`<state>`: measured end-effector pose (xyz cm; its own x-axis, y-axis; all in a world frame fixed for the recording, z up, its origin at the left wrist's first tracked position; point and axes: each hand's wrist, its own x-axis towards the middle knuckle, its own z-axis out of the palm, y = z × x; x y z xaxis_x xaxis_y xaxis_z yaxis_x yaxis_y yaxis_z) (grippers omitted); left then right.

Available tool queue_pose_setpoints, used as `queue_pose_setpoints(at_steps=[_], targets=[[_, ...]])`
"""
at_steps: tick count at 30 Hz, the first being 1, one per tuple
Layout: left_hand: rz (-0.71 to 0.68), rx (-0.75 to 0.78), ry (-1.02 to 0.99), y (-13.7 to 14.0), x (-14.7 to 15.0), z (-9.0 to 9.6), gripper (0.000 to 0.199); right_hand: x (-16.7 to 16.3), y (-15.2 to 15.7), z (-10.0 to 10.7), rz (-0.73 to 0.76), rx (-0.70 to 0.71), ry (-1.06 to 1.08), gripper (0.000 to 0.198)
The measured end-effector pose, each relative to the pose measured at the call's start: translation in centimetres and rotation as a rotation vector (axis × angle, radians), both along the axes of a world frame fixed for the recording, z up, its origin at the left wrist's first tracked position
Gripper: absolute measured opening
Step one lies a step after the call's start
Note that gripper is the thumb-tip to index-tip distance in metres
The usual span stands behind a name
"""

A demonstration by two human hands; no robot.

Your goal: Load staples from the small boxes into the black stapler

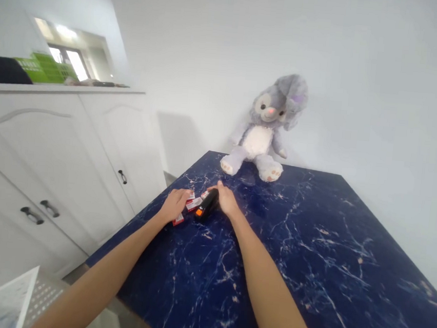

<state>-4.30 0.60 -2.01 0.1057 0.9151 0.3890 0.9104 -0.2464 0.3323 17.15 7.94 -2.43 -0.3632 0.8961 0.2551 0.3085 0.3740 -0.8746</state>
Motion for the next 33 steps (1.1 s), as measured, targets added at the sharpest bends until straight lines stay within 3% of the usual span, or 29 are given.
queue_pose_setpoints(at_steps=[5,10,16,21,27,30,33], targets=[[-0.038,-0.03,0.047,0.1,0.6,-0.6,0.036,0.0,-0.3,-0.3,-0.126,0.229,-0.145,0.069],[-0.013,-0.037,0.098,-0.4,0.9,-0.5,0.033,-0.2,-0.3,-0.4,-0.205,0.252,-0.232,0.066],[-0.068,-0.031,0.144,-0.7,0.7,-0.3,0.032,0.4,-0.3,-0.2,-0.547,0.294,-0.384,0.06],[-0.025,-0.033,0.135,-0.4,0.5,-0.5,0.034,0.2,-0.6,-0.3,-0.491,0.316,-0.422,0.051],[0.189,-0.029,0.09,-0.5,0.1,-0.6,0.039,0.2,-2.7,-0.7,-0.752,0.218,-0.552,0.055],[0.102,0.004,-0.04,-0.6,0.0,-0.6,0.031,0.7,-4.5,-1.1,-0.753,0.217,-0.508,0.049],[-0.026,0.037,-0.125,-0.8,-0.1,-0.4,0.029,1.1,-6.7,-1.6,-0.656,0.26,-0.456,0.034]])
